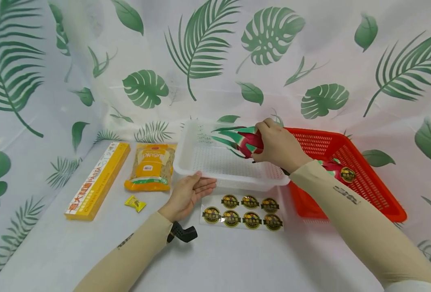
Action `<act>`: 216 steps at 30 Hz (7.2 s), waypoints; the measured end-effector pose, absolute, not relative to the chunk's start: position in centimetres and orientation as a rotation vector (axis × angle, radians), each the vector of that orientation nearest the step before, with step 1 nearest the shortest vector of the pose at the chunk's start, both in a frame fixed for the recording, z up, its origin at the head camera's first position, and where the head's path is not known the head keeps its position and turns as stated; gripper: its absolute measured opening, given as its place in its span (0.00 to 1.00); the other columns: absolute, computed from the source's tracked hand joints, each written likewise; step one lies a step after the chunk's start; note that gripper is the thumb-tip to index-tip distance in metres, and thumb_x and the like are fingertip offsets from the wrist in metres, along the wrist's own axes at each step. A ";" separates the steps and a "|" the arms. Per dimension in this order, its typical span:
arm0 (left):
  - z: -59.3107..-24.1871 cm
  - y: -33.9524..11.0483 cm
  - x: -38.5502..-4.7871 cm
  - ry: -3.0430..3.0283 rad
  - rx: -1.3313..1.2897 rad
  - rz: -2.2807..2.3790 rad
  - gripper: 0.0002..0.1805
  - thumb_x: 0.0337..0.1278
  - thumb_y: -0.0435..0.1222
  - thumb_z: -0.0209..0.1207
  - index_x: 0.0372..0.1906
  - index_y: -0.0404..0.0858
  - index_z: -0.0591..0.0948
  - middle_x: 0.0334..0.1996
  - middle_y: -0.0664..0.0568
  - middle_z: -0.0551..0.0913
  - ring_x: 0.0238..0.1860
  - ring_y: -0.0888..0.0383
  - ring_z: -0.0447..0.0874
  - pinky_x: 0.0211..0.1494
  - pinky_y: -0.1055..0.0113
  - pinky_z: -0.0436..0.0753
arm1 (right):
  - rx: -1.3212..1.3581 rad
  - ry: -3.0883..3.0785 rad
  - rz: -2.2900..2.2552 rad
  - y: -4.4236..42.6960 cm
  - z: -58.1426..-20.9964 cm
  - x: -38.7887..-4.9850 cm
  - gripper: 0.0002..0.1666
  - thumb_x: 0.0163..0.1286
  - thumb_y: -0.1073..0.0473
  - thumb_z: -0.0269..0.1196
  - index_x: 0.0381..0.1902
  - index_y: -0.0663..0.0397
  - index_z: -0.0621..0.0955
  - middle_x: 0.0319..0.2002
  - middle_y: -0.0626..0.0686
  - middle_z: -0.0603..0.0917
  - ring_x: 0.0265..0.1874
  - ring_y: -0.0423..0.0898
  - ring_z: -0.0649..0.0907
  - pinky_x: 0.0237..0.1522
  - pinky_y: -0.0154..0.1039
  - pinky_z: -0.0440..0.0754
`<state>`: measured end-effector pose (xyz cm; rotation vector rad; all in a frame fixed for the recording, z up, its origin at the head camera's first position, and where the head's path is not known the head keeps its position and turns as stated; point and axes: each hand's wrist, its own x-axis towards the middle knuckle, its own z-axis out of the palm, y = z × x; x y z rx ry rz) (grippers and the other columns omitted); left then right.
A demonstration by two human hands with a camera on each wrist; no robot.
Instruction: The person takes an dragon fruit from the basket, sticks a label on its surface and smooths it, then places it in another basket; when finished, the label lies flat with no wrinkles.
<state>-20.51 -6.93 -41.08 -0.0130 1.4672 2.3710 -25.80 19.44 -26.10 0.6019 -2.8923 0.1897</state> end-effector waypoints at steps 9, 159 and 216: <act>-41.0 -7.1 -20.9 1.448 0.003 2.373 0.18 0.85 0.44 0.43 0.55 0.32 0.73 0.62 0.34 0.83 0.51 0.58 0.90 0.60 0.65 0.86 | 0.580 -2.853 0.241 21.2 -24.4 -20.0 0.46 0.51 0.52 0.81 0.63 0.61 0.73 0.58 0.61 0.76 0.51 0.57 0.80 0.47 0.57 0.89; -42.9 -4.4 -21.5 2.497 0.560 1.228 0.12 0.69 0.31 0.62 0.52 0.40 0.89 0.40 0.51 0.90 0.38 0.61 0.83 0.44 0.69 0.81 | 0.699 -3.013 0.942 17.4 -40.2 -19.5 0.05 0.68 0.67 0.70 0.35 0.54 0.83 0.32 0.50 0.87 0.30 0.40 0.81 0.35 0.34 0.80; -35.0 -1.2 -13.1 2.476 1.230 1.354 0.05 0.65 0.38 0.69 0.32 0.44 0.88 0.23 0.60 0.84 0.20 0.70 0.66 0.25 0.77 0.68 | 0.669 -2.856 1.269 23.6 -32.5 -9.0 0.04 0.71 0.56 0.70 0.41 0.47 0.87 0.29 0.43 0.84 0.29 0.40 0.81 0.31 0.33 0.81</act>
